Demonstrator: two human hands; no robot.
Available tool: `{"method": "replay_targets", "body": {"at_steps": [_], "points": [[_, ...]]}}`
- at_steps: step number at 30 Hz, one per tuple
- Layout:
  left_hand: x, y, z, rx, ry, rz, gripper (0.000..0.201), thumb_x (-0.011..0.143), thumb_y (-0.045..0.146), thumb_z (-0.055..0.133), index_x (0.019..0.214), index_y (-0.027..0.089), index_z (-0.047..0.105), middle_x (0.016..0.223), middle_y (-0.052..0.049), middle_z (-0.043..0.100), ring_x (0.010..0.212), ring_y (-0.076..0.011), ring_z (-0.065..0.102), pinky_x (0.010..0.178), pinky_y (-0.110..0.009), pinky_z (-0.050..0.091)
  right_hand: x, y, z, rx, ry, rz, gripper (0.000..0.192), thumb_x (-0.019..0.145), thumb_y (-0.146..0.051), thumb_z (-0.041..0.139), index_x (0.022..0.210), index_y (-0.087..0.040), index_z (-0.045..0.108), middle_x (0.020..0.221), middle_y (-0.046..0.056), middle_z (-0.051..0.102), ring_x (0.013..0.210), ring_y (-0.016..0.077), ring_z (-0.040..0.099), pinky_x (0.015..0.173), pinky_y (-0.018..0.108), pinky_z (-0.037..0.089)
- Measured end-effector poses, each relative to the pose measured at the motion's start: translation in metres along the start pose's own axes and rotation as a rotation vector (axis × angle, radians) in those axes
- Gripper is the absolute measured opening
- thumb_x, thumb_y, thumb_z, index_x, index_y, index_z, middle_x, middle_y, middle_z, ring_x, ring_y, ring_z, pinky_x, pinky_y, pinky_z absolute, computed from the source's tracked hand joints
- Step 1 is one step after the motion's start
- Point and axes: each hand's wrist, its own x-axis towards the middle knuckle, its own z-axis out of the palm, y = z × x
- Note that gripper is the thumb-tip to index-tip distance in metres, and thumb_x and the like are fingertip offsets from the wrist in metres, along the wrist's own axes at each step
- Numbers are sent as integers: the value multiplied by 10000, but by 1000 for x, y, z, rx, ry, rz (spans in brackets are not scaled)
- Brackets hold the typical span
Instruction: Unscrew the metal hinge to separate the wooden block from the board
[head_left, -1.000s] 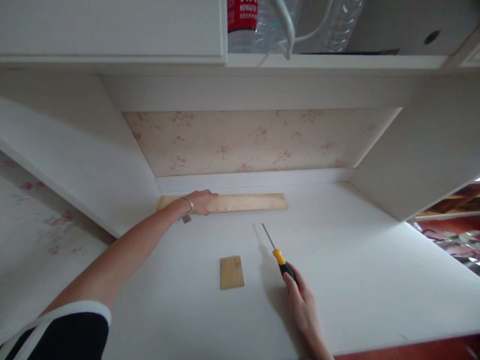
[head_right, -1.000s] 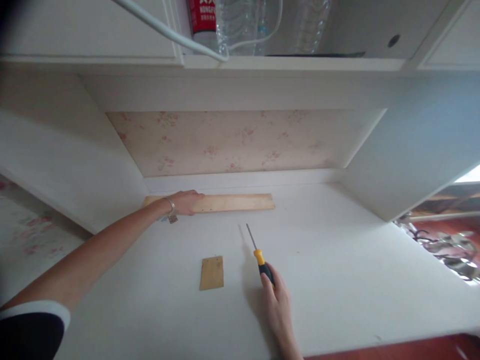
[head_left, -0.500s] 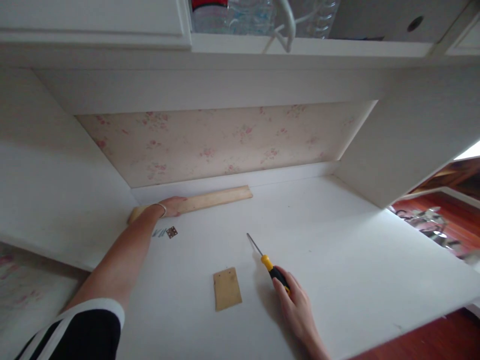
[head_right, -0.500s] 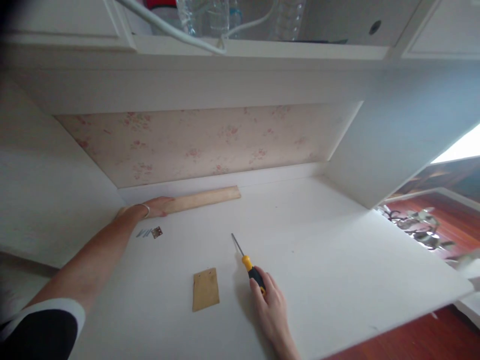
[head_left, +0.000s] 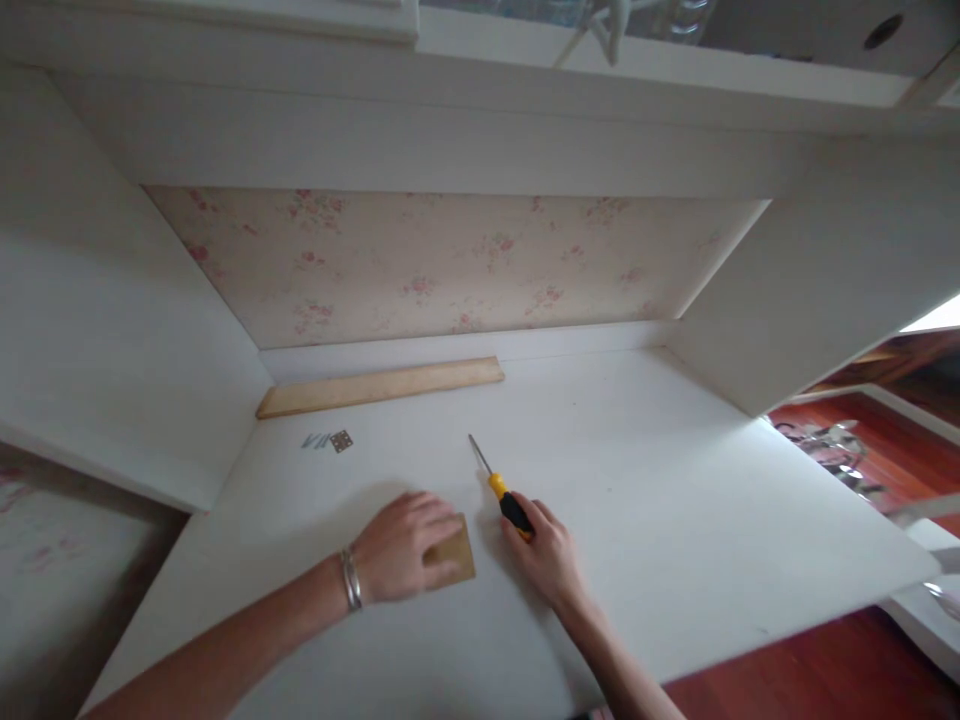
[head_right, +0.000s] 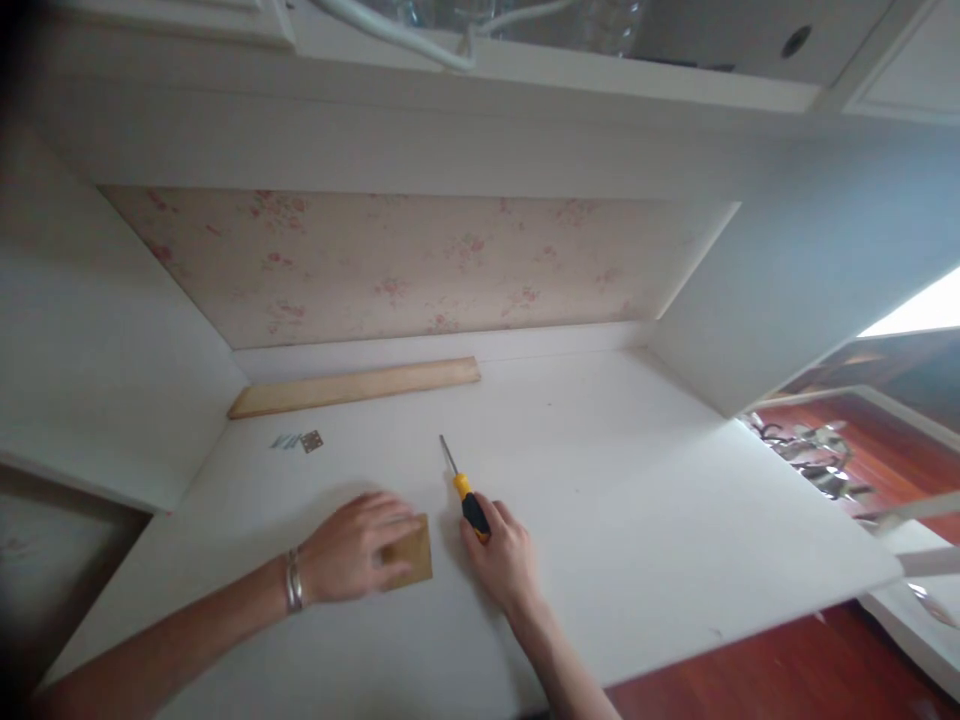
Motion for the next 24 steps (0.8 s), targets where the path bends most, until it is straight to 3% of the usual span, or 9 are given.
{"method": "replay_targets", "body": {"at_steps": [2, 5, 9, 12, 15, 24], "points": [[-18, 28, 21, -7, 8, -2, 440, 771, 466, 614, 1184, 320, 578, 1196, -31, 591, 1154, -232, 482, 1022, -383, 383, 16, -12, 1, -49, -32, -28, 383, 861, -403, 455, 1213, -290, 555, 990, 22, 658, 828, 180, 633, 693, 251, 441], [-29, 26, 38, 28, 80, -90, 338, 850, 355, 537, 1177, 289, 589, 1208, -27, 591, 1162, -209, 487, 1027, -373, 393, 39, -30, 6, -130, -116, -55, 389, 857, -400, 473, 1231, -310, 530, 992, 27, 657, 827, 186, 628, 677, 250, 409], [-23, -18, 36, 89, 172, -214, 339, 869, 226, 472, 1182, 250, 597, 1248, -48, 571, 1171, -204, 496, 1043, -357, 384, 65, -54, 18, -201, -200, -69, 375, 862, -399, 472, 1212, -280, 538, 1007, 52, 653, 870, 198, 617, 712, 254, 387], [-11, -54, 26, 143, 158, -340, 450, 821, 58, 400, 1180, 238, 603, 1286, -37, 547, 1171, -186, 506, 1023, -315, 398, 79, -68, 30, -202, -211, -93, 337, 870, -389, 450, 1141, -234, 575, 985, 76, 653, 872, 209, 613, 727, 266, 387], [2, -83, 13, 204, 127, -473, 483, 794, 24, 390, 1171, 234, 608, 1297, -41, 541, 1142, -201, 533, 988, -330, 419, 89, -80, 42, -201, -225, -105, 328, 861, -383, 451, 1097, -204, 593, 976, 98, 649, 852, 218, 614, 722, 280, 396], [29, -139, -13, 280, 108, -639, 476, 812, 25, 382, 1174, 245, 599, 1329, -29, 519, 1138, -199, 533, 970, -354, 412, 100, -113, 71, -142, -249, -120, 393, 814, -425, 490, 1078, -159, 605, 1011, 129, 629, 890, 233, 616, 744, 297, 437]]}}
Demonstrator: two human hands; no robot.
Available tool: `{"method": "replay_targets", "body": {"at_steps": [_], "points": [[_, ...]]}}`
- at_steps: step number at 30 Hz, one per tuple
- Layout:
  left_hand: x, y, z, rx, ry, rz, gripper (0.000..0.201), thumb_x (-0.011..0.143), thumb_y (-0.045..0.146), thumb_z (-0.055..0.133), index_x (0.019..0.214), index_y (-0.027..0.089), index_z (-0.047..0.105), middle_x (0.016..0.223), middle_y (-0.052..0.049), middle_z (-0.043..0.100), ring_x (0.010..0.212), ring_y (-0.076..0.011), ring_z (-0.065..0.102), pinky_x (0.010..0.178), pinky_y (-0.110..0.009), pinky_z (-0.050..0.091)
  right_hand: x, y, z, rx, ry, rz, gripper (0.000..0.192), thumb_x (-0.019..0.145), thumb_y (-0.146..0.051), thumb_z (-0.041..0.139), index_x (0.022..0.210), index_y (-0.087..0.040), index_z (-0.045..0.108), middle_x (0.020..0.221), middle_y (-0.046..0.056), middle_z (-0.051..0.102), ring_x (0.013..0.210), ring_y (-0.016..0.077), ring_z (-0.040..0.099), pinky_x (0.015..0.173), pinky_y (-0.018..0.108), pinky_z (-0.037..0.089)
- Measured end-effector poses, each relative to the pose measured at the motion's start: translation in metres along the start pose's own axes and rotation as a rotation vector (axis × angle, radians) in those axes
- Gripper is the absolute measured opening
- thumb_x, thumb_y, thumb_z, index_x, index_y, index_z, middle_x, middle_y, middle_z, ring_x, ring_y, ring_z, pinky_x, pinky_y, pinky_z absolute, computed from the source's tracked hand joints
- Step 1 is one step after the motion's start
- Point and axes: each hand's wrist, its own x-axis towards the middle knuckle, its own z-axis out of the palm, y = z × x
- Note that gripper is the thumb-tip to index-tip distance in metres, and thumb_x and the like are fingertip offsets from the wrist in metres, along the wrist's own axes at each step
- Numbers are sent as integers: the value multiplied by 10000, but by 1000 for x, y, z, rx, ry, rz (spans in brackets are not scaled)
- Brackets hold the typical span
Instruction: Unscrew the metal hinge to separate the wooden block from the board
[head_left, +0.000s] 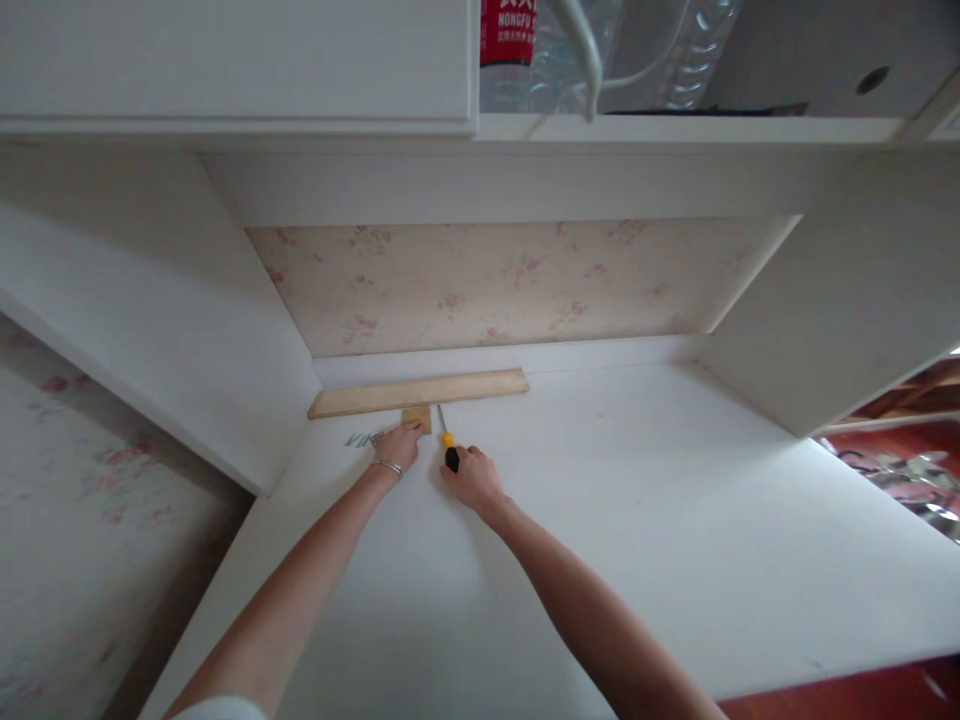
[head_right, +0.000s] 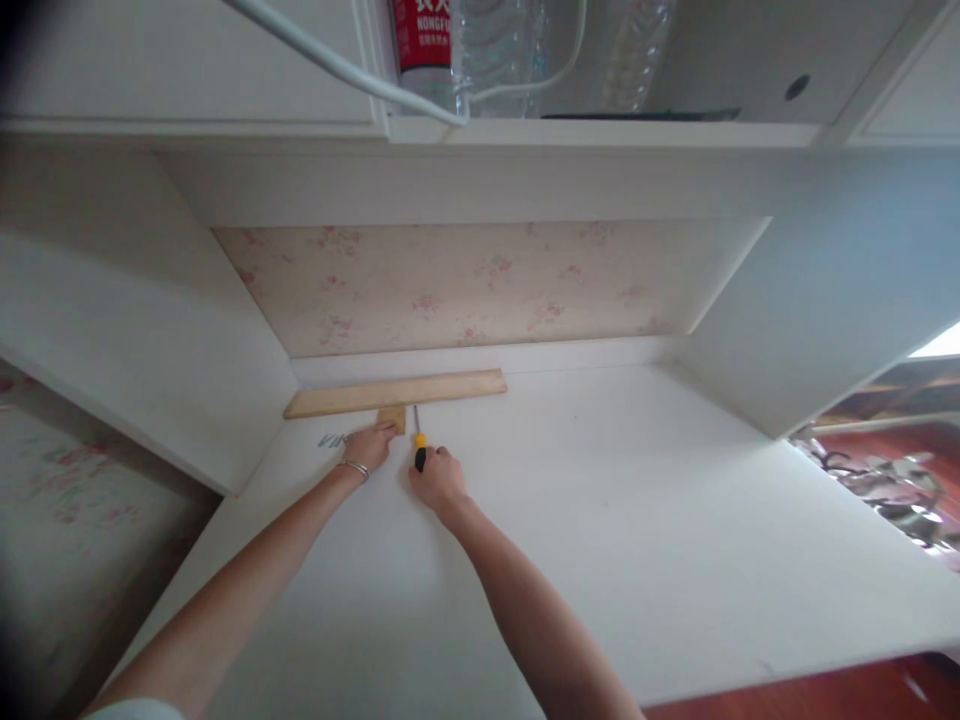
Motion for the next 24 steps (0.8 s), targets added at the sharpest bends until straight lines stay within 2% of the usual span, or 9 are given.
{"method": "replay_targets", "body": {"at_steps": [7, 10, 14, 17, 19, 21, 24], "points": [[18, -17, 1, -7, 29, 35, 531, 765, -39, 375, 1190, 189, 595, 1316, -63, 526, 1178, -182, 504, 1004, -297, 379, 15, -15, 8, 79, -29, 52, 354, 824, -407, 464, 1006, -150, 627, 1013, 131, 631, 858, 213, 637, 717, 276, 460], [16, -20, 1, -17, 37, 50, 523, 764, -36, 384, 1181, 195, 601, 1311, -58, 531, 1174, -178, 509, 1005, -293, 379, 16, -17, 9, 110, -39, 65, 350, 825, -404, 457, 981, -143, 631, 1022, 137, 621, 848, 210, 641, 720, 277, 463], [10, -18, 4, -34, 68, 42, 497, 795, -12, 369, 1188, 194, 593, 1315, -64, 524, 1151, -180, 527, 989, -309, 405, 12, -19, 11, 135, -27, 78, 394, 833, -425, 446, 1045, -131, 602, 1077, 158, 590, 854, 222, 638, 748, 308, 465], [0, -10, -1, -97, 142, 42, 461, 823, 20, 367, 1190, 191, 587, 1325, -62, 510, 1161, -176, 517, 990, -315, 415, 4, -17, 7, 151, -23, 65, 481, 826, -508, 457, 1109, -138, 576, 1098, 162, 579, 851, 232, 638, 727, 319, 470], [-16, -1, -17, -231, 289, 55, 370, 860, 90, 391, 1142, 178, 612, 1255, -70, 560, 1135, -170, 530, 994, -311, 419, -5, -12, -6, 159, -12, 39, 521, 831, -527, 461, 1179, -148, 544, 1116, 156, 580, 877, 233, 634, 740, 320, 466], [-46, 8, -45, -387, 497, 81, 281, 892, 190, 417, 1061, 164, 640, 1111, -73, 624, 1039, -161, 576, 963, -306, 448, -18, -2, -31, 171, 9, -4, 498, 854, -484, 465, 1240, -173, 510, 1120, 124, 598, 931, 216, 619, 788, 306, 448], [-111, 15, -101, -494, 760, 76, 232, 893, 289, 470, 1023, 195, 636, 1030, -44, 628, 923, -150, 602, 841, -296, 511, -45, 20, -97, 208, 49, -70, 398, 913, -442, 394, 1211, -218, 532, 917, 39, 669, 787, 151, 626, 743, 266, 445]]}}
